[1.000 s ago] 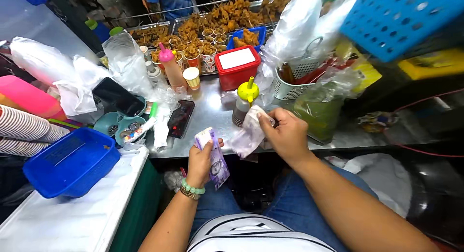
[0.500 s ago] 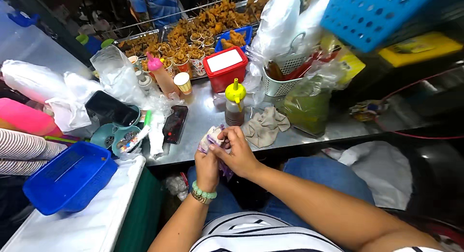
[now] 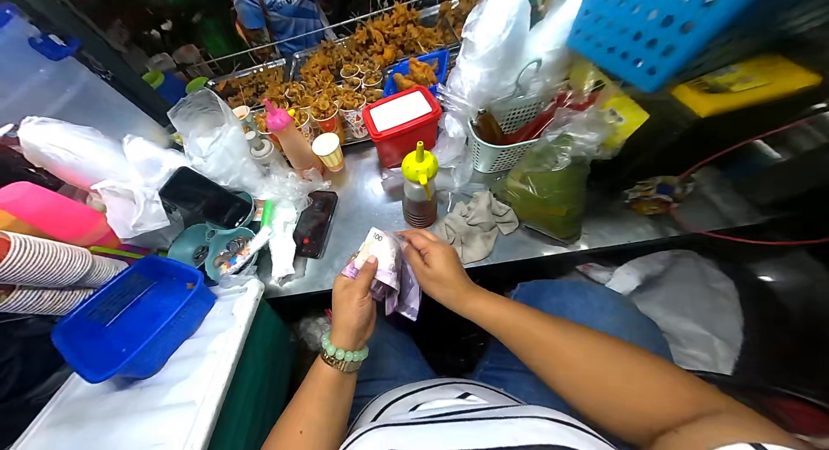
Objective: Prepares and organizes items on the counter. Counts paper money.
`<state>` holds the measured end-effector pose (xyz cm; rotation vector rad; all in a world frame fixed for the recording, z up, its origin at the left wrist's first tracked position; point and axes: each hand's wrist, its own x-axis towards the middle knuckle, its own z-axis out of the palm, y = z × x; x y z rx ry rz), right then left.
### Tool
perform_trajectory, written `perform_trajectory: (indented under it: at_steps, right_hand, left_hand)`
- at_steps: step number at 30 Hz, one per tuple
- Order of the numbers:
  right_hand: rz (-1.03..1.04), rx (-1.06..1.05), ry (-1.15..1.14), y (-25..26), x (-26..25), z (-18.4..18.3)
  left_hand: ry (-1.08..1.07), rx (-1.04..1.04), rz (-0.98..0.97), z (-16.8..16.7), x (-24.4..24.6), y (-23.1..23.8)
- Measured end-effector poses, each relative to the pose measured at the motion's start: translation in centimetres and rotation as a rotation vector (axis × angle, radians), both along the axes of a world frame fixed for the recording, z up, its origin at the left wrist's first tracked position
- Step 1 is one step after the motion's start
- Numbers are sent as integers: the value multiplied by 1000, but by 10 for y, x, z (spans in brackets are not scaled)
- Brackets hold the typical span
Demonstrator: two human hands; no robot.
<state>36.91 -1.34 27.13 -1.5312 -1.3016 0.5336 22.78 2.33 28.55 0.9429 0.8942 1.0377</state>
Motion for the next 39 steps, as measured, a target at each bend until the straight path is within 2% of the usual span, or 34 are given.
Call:
perform_trajectory:
  at_steps: [4,6,9,14,17,19,21,23,24,26,28,30,31,34,39]
  right_hand:
    - [-85,-109,166,8,20,10]
    - [-77,-67,213,10,24,9]
    - [-2,74,165,7,25,2]
    - [237,35,266,-1,20,3]
    - [237,4,175,1,15,-4]
    - [193,-49,130,2,17,-3]
    - [161,-69,73,2,21,0]
    - [187,-156,9,1,24,4]
    - [224,-246,11,1,24,5]
    - [294,-403,173,0,18,5]
    - [334,-409,562,-1,8,6]
    - [386,-324,963,-3,4,11]
    - [384,-293,1045,-2,6,12]
    - [299,-244,929,-1,13,7]
    - [99,-262,738,2,9,0]
  left_hand:
    - [85,105,7,4,-9,5]
    - [102,95,13,6,-10,7]
    - [98,49,43,5,-8,11]
    - [127,-18,67,1,-8,14]
    - [133,-66,90,-2,-11,18]
    - [120,-36,187,2,-15,24]
    - [130,216,351,8,-23,28]
    - [206,736,478,6,-34,33]
    - [263,1006,469,5,-40,37]
    - [402,1330,315,2,-44,37]
    - [458,1410,116,-9,-32,25]
    - [507,1465,-124,-27,-21,12]
    - [539,1496,-214,-36,-18,6]
    - [568,1498,-340,-56,-18,-10]
    - [541,1484,-396,-55,-19,-15]
